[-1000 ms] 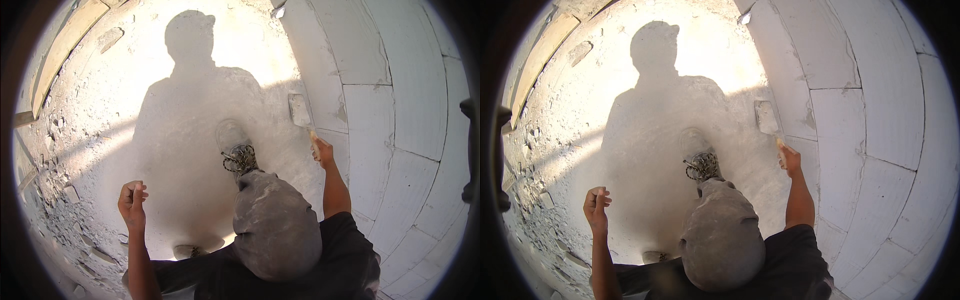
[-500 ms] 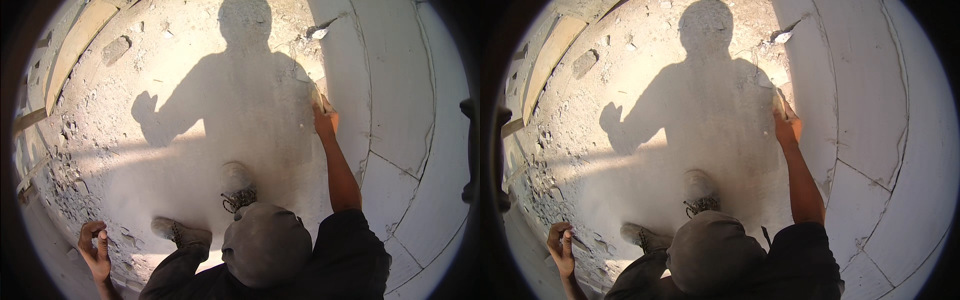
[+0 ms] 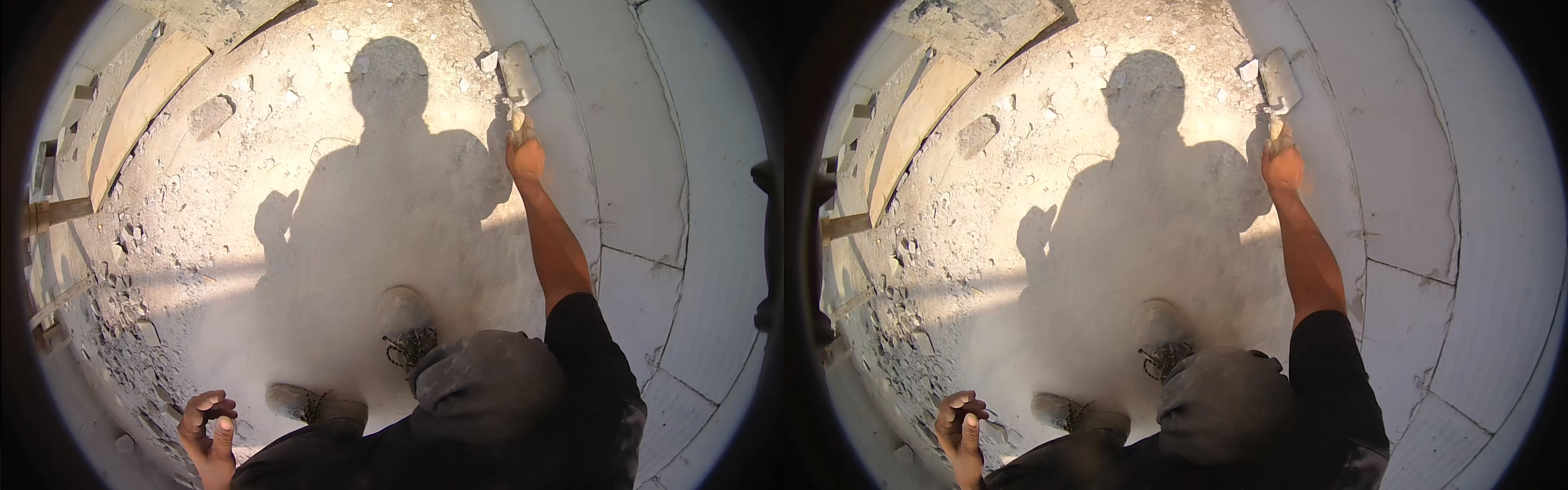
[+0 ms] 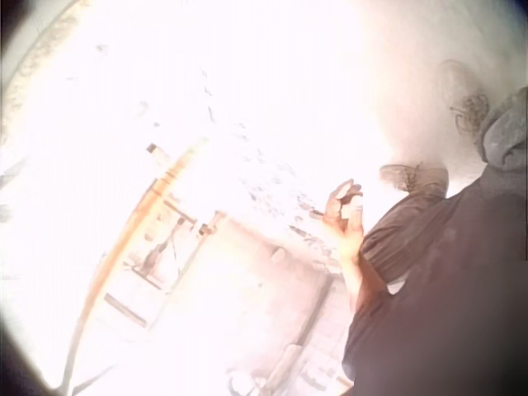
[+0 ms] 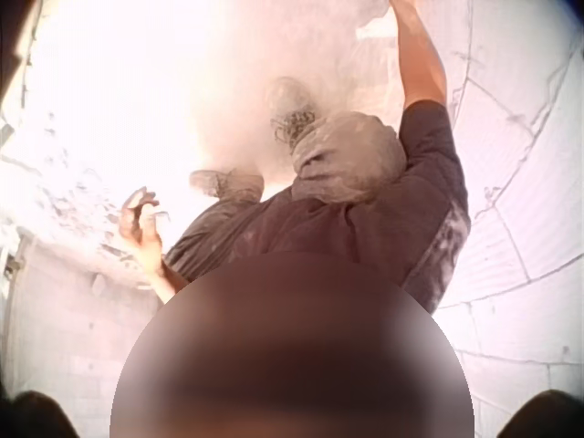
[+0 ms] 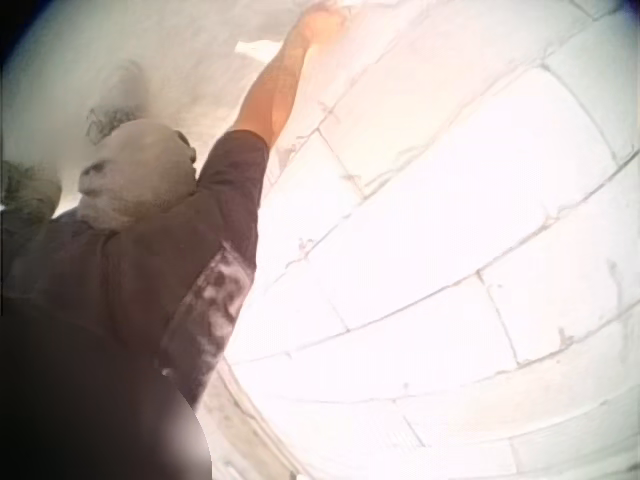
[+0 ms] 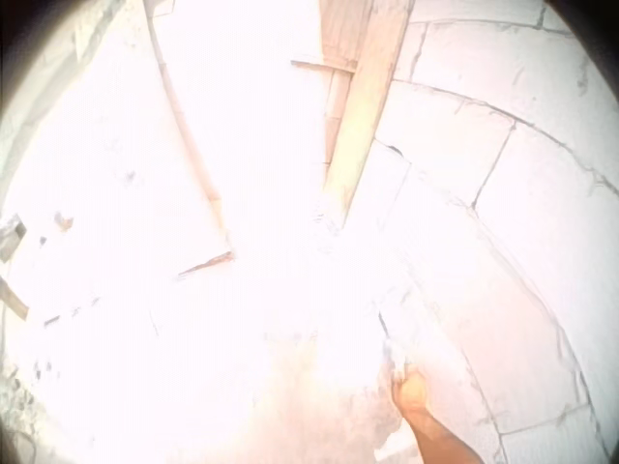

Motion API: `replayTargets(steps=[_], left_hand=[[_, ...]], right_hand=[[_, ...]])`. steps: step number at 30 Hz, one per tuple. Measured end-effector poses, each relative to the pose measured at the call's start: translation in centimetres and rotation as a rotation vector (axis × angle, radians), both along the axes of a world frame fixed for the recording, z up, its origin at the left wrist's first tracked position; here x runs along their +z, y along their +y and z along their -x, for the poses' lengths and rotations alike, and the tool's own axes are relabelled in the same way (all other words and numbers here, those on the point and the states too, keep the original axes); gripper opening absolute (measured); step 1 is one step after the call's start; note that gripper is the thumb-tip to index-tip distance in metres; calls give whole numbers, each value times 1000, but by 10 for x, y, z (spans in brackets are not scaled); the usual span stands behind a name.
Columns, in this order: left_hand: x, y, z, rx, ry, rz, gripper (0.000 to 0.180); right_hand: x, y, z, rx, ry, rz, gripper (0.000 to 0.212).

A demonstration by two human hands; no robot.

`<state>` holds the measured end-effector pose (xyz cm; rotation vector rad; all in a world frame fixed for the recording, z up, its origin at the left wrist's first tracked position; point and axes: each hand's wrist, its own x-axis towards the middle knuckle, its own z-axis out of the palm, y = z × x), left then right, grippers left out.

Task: The person sweeps broken tile and concrete debris across a tiled floor using a hand trowel. They gather the fragments into a pile and move them toward the edge of the room.

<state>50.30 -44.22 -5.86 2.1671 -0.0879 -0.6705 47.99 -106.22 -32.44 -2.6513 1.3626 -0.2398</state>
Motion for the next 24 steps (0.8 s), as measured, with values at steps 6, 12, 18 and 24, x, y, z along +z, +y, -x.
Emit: replayTargets(steps=[6, 12, 18, 24], left_hand=[[-7, 5, -16, -52, -85, -107, 35], [-15, 17, -21, -8, -84, -90, 32], [-17, 10, -32, -93, -108, -160, 31], [-17, -8, -42, -168, -105, -95, 23]], right_hand=[[-20, 97, -52, 155, -57, -194, 67], [0, 36, -18, 236, -46, 125, 59], [-44, 27, -30, -169, -109, -181, 68], [-21, 107, 13, -12, -4, -258, 68]])
